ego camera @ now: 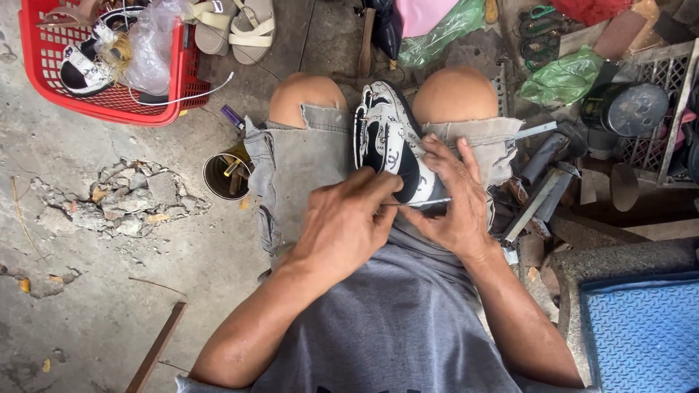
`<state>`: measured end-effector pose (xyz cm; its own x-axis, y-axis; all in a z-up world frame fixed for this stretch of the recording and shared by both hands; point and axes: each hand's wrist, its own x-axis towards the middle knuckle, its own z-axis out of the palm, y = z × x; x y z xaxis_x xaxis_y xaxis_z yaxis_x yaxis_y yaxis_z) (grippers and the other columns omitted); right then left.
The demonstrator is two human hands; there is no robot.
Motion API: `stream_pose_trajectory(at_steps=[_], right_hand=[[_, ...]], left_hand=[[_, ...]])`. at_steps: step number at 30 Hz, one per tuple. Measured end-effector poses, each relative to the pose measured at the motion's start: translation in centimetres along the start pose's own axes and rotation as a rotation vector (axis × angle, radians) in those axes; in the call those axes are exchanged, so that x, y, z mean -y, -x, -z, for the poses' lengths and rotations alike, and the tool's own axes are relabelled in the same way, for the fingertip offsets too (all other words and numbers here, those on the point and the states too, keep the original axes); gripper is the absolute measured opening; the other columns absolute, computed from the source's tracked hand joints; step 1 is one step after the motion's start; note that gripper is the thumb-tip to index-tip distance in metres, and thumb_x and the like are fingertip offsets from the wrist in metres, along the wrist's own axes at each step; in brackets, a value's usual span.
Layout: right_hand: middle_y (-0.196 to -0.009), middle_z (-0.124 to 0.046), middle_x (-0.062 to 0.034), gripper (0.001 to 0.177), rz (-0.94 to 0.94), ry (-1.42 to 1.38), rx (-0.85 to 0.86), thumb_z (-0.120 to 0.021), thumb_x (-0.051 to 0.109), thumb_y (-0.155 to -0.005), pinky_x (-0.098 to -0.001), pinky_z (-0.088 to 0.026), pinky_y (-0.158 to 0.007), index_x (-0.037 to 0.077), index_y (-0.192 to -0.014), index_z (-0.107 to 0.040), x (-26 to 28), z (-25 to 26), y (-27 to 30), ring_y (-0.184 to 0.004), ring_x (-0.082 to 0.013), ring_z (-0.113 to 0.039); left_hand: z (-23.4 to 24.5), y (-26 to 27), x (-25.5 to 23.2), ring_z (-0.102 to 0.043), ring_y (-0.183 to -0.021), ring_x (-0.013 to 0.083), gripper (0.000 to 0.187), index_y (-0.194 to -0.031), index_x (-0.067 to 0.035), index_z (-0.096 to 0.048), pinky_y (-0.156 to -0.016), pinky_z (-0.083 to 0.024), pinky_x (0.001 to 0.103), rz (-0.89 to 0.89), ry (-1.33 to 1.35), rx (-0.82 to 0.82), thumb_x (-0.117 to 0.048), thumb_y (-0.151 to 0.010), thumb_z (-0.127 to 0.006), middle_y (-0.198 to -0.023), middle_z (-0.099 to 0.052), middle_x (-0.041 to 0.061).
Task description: Hand-stitching the upper part of a shoe to the sole using a needle and thread in a workshop.
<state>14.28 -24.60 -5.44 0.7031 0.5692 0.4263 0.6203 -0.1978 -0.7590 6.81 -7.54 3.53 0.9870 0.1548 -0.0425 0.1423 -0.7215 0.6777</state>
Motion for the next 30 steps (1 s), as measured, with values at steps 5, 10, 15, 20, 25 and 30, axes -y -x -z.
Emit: stream_pose_trajectory(at_steps=[5, 10, 15, 20, 25, 30], right_hand=[[-0.131, -0.065, -0.0282, 0.064, -0.031, 0.000, 0.012, -0.087, 0.029, -0.084, -0.0624, -0.027, -0.121, -0.010, -0.124, -0.056, 0.4, 0.4, -0.4, -0.133, -0.0449, -0.059], [-0.133, -0.064, -0.0285, 0.065, -0.030, -0.002, 0.016, -0.088, 0.026, -0.082, -0.0615, -0.027, -0.122, -0.010, -0.125, -0.056, 0.3, 0.5, -0.4, -0.133, -0.0449, -0.059], [-0.132, -0.064, -0.0292, 0.065, -0.018, 0.011, 0.036, -0.090, 0.023, -0.080, -0.0624, -0.027, -0.121, -0.011, -0.125, -0.056, 0.3, 0.8, -0.5, -0.132, -0.0456, -0.059], [-0.136, -0.061, -0.0313, 0.074, 0.015, -0.014, 0.180, -0.091, 0.012, -0.076, -0.0663, -0.032, -0.118, -0.009, -0.136, -0.053, -0.2, 2.3, -2.9, -0.133, -0.0473, -0.056], [-0.138, -0.060, -0.0324, 0.075, -0.082, 0.046, 0.280, -0.089, 0.008, -0.078, -0.0660, -0.042, -0.110, -0.009, -0.139, -0.050, 3.6, 2.8, -6.4, -0.127, -0.0505, -0.059], [-0.165, -0.040, -0.0137, 0.092, -0.708, -0.024, 0.373, -0.077, 0.021, -0.086, -0.0359, -0.053, -0.093, 0.012, -0.159, -0.022, 5.8, 4.6, -4.3, -0.104, -0.0226, -0.065]], left_hand=[[-0.6, 0.3, -1.2, -0.067, -0.061, 0.0256, 0.046, -0.130, -0.003, -0.065, -0.051, -0.056, 0.039, -0.067, -0.100, 0.100, -0.003, -0.084, -0.069, -0.085, -0.067, 0.013], [-1.2, -0.3, -0.9, -0.069, -0.064, 0.0270, 0.045, -0.133, -0.004, -0.062, -0.054, -0.057, 0.041, -0.103, -0.202, 0.041, -0.002, -0.088, -0.057, -0.089, -0.064, 0.011], [-3.4, -0.3, 1.0, -0.066, -0.059, 0.0210, 0.018, -0.100, -0.015, -0.065, -0.050, -0.055, 0.036, -0.120, -0.336, -0.061, -0.009, -0.084, -0.060, -0.081, -0.057, 0.000], [1.3, -1.0, 0.2, -0.069, -0.062, 0.0201, 0.010, -0.096, -0.008, -0.071, -0.051, -0.052, 0.032, 0.080, 0.589, 0.026, -0.002, -0.093, -0.064, -0.072, -0.067, 0.008], [5.5, 2.0, 3.0, -0.059, -0.058, 0.0106, 0.008, -0.100, -0.002, -0.071, -0.050, -0.050, 0.025, 0.085, 1.005, 0.062, -0.004, -0.095, -0.065, -0.076, -0.069, 0.009], [7.5, 3.4, 4.7, -0.056, -0.069, 0.0124, 0.011, -0.108, -0.002, -0.066, -0.053, -0.053, 0.020, 0.083, 1.025, -0.054, -0.010, -0.101, -0.063, -0.108, -0.061, 0.016]])
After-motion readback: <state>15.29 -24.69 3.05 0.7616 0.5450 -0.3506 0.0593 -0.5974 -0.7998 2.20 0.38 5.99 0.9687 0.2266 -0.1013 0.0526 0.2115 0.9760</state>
